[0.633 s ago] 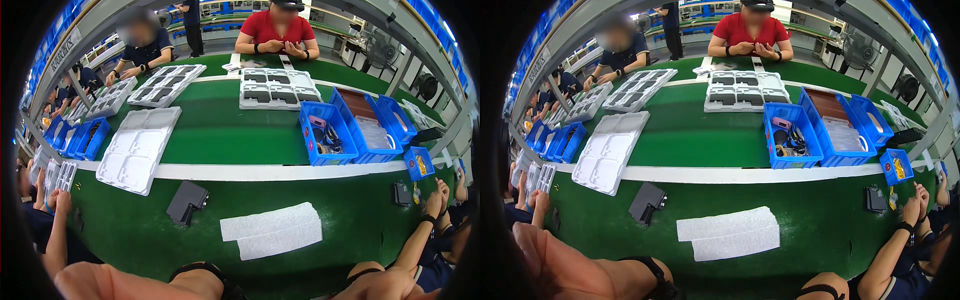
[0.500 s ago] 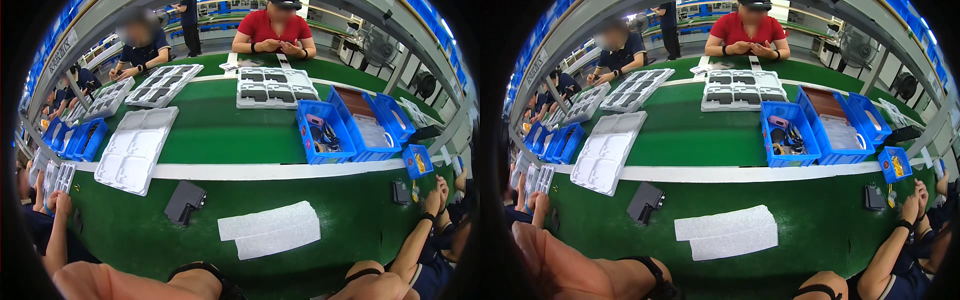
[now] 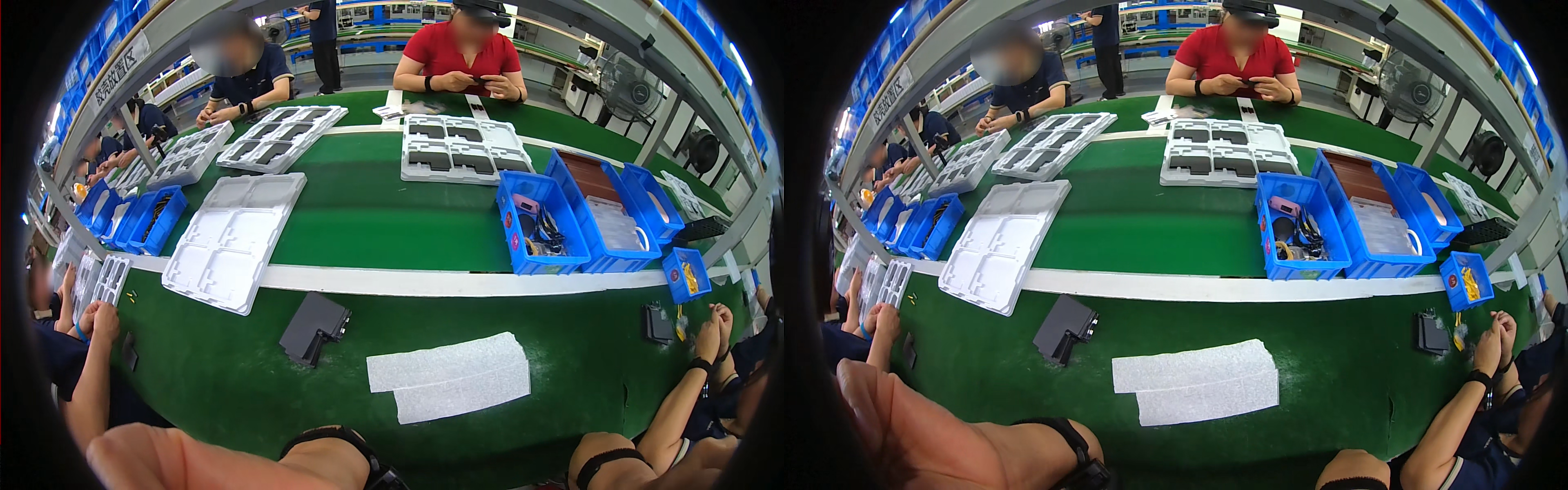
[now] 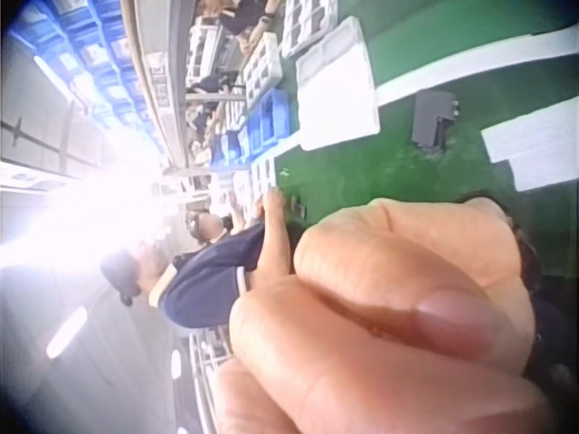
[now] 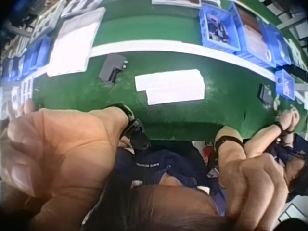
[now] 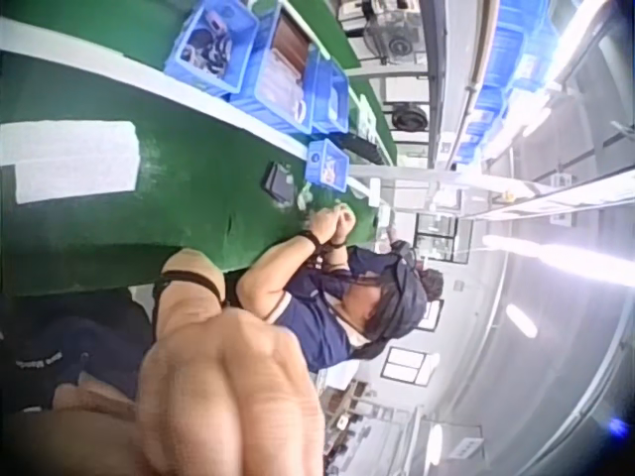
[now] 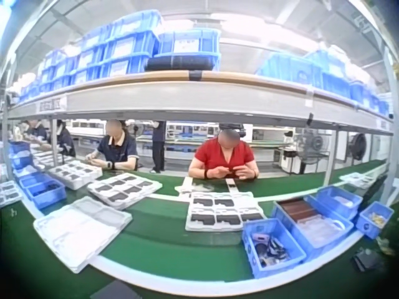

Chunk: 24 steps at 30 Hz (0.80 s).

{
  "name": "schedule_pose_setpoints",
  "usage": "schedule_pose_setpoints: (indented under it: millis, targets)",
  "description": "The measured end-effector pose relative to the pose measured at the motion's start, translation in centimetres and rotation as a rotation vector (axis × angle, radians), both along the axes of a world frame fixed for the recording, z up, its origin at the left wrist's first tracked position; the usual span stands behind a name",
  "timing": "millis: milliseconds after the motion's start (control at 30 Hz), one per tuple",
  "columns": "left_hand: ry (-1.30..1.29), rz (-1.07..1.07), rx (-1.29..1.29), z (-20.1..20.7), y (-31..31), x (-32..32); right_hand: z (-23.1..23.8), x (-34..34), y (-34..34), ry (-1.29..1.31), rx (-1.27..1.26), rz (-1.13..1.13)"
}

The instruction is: Assembling small black plastic components on an industrial production line conveyor belt.

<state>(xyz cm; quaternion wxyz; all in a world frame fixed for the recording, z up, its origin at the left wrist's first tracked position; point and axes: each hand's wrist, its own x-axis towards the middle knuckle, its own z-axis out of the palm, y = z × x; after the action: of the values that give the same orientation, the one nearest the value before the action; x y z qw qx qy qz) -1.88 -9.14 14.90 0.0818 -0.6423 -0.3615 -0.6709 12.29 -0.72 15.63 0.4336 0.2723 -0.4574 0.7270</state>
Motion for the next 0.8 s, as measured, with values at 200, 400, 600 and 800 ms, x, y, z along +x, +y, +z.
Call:
schedule_pose_setpoints:
  millis: [200,400,600,800]
  targets:
    - [-0.035,-0.020,0.021,0.1,0.8,0.4,0.6,1.8,0.4,-0.149,0.145,-0.246]
    - [-0.068,-0.062,0.040,-0.2,0.8,0.6,1.6,3.6,0.7,-0.293,0.289,-0.514]
    - [-0.079,-0.075,0.009,-0.8,1.4,0.6,2.1,4.0,1.2,-0.425,0.384,-0.748]
    - [-0.065,-0.117,-0.021,-0.1,1.5,1.5,3.7,-0.8,-8.7,1.441,-1.406,0.286]
